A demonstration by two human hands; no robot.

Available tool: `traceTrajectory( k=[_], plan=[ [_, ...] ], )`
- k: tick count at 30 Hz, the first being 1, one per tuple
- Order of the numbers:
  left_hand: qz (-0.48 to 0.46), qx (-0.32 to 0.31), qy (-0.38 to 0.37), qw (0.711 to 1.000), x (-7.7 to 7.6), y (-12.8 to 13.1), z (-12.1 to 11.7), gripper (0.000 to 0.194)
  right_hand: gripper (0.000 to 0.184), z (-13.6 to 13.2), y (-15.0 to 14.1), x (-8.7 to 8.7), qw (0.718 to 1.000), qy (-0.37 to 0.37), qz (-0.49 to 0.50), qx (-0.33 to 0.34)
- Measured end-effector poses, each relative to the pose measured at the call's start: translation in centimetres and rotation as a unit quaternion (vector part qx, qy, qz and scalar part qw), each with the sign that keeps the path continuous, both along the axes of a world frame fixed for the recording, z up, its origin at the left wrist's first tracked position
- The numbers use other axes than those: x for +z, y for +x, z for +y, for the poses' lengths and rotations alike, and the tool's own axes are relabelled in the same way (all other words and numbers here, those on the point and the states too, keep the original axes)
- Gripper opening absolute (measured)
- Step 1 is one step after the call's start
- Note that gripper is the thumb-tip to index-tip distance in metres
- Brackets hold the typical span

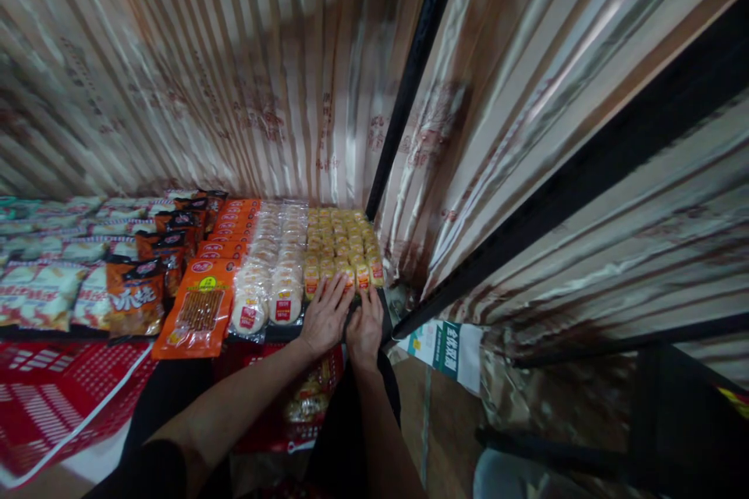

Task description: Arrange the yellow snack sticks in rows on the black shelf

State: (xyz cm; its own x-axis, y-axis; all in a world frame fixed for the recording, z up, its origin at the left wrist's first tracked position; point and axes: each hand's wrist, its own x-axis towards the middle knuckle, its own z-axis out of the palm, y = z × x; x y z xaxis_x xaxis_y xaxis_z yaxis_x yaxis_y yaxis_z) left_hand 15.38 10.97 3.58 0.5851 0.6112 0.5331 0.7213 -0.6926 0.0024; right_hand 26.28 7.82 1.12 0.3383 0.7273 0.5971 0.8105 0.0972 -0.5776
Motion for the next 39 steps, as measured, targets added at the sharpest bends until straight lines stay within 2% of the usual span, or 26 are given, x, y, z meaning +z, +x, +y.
traceTrajectory(
  k=[9, 20, 29, 33, 39],
  plan=[
    [0.001, 0.000, 0.007, 1.000, -1.9, -1.9, -2.9, 0.040, 0.044, -2.0, -2.5, -1.4, 1.000, -0.025, 0.004, 0.006],
    [-0.007, -0.009, 0.000, 1.000, -3.2, -2.8, -1.9, 0.046, 0.052, -1.2, -2.8, -2.1, 0.998, -0.055, -0.020, 0.013],
    [-0.028, -0.028, -0.013, 0.999, -3.0, -3.3, -2.5, 0.045, 0.054, -1.5, -2.8, -1.4, 0.998, -0.058, -0.019, 0.024],
    [-0.039, -0.035, -0.025, 0.998, -3.3, -4.0, -4.2, 0.042, 0.051, -2.2, -3.3, -0.7, 0.999, -0.039, -0.003, 0.028],
    [-0.004, -0.079, -0.118, 0.990, -4.1, -6.8, -8.1, 0.053, 0.037, -5.1, -6.0, -1.1, 0.998, -0.020, 0.037, 0.037]
  ],
)
